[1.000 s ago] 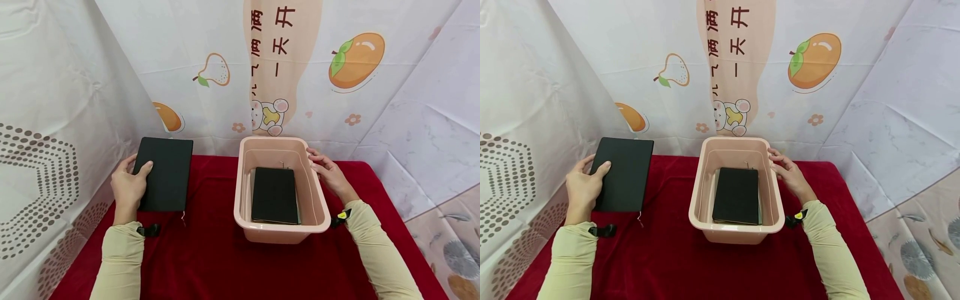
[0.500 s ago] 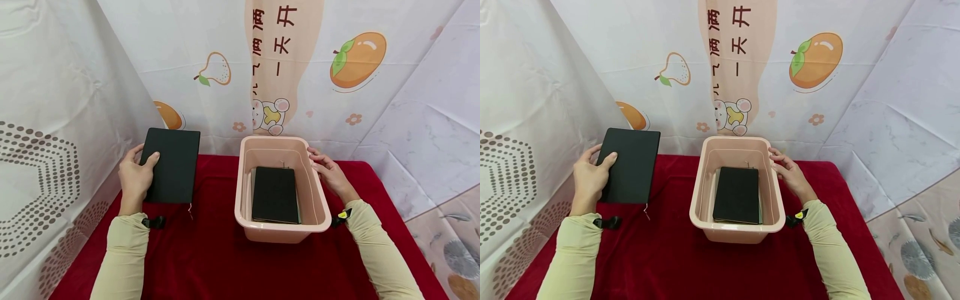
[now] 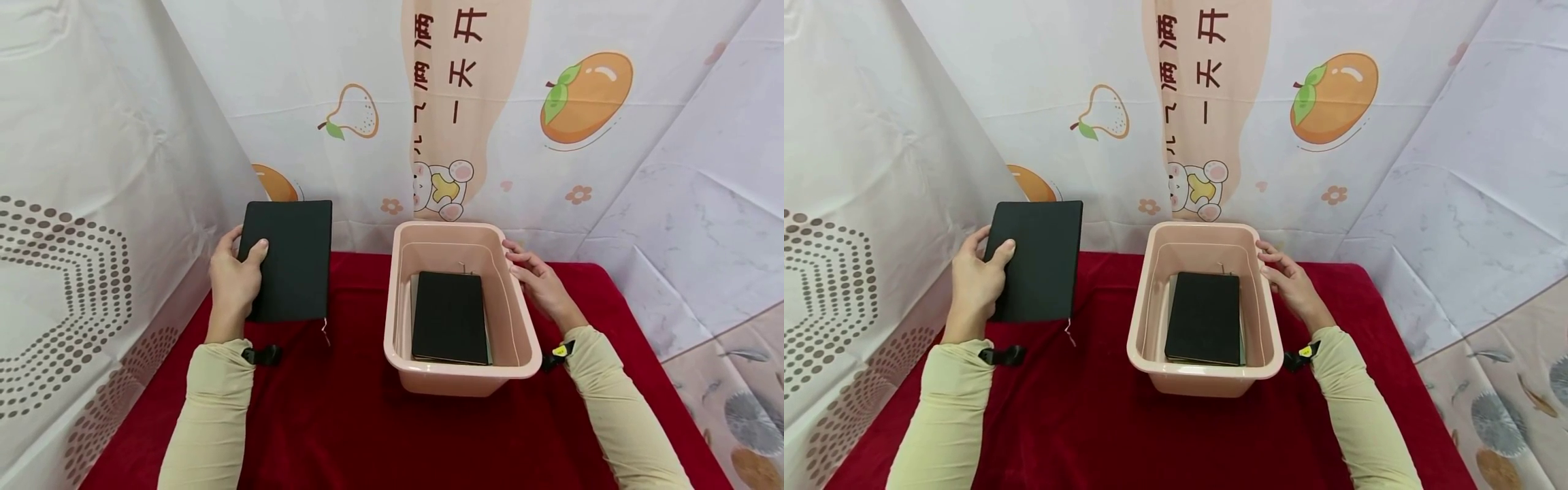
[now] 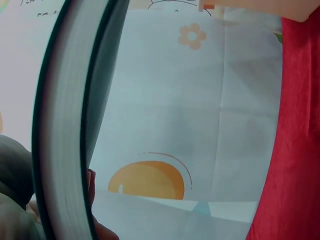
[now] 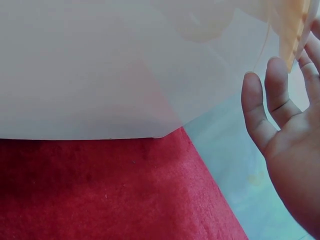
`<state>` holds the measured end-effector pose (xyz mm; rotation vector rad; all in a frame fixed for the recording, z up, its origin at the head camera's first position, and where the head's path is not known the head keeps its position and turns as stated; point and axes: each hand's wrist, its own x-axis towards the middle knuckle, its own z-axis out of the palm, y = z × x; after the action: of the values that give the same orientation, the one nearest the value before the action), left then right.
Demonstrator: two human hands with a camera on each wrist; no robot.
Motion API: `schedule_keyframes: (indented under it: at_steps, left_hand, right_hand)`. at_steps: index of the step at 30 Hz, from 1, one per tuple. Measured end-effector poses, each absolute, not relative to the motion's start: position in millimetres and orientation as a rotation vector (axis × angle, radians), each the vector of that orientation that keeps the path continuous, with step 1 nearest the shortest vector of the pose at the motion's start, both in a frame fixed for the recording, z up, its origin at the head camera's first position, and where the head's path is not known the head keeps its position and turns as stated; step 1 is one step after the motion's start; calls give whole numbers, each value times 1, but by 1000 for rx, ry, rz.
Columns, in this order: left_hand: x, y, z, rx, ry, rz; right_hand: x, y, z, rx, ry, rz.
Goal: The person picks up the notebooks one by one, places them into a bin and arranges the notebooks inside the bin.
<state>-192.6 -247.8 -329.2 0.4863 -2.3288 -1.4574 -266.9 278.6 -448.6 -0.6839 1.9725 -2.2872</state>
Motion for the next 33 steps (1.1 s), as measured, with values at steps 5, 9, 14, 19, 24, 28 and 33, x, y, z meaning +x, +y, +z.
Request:
schedule_keyframes:
  at_steps: [5,9,14,19,24,28,33]
  left_hand:
    - [-197,-241,-325,478,-2321,-1494]
    - [-200,-233,-322,460,-2320,-1531]
    - [-206,-223,-318,418,-2302,-1585]
    - [-212,-213,-313,372,-2302,-1644]
    - [-216,-204,-308,325,-2290,-1702]
    - [-219,-198,-305,280,-2275,-1735]
    - [-222,-190,-302,238,-2283,-1753]
  right_hand:
    - [-266,278,-448,-678,1965,-2290]
    - [-266,278,-449,-676,1966,-2292]
    - [-265,277,-449,-664,1961,-2303]
    - [-265,277,-448,-658,1936,-2316]
    - [-264,277,-447,-642,1940,-2316]
    - [-264,276,-446,-638,1931,-2322]
    - [-264,276,-447,-650,1920,-2331]
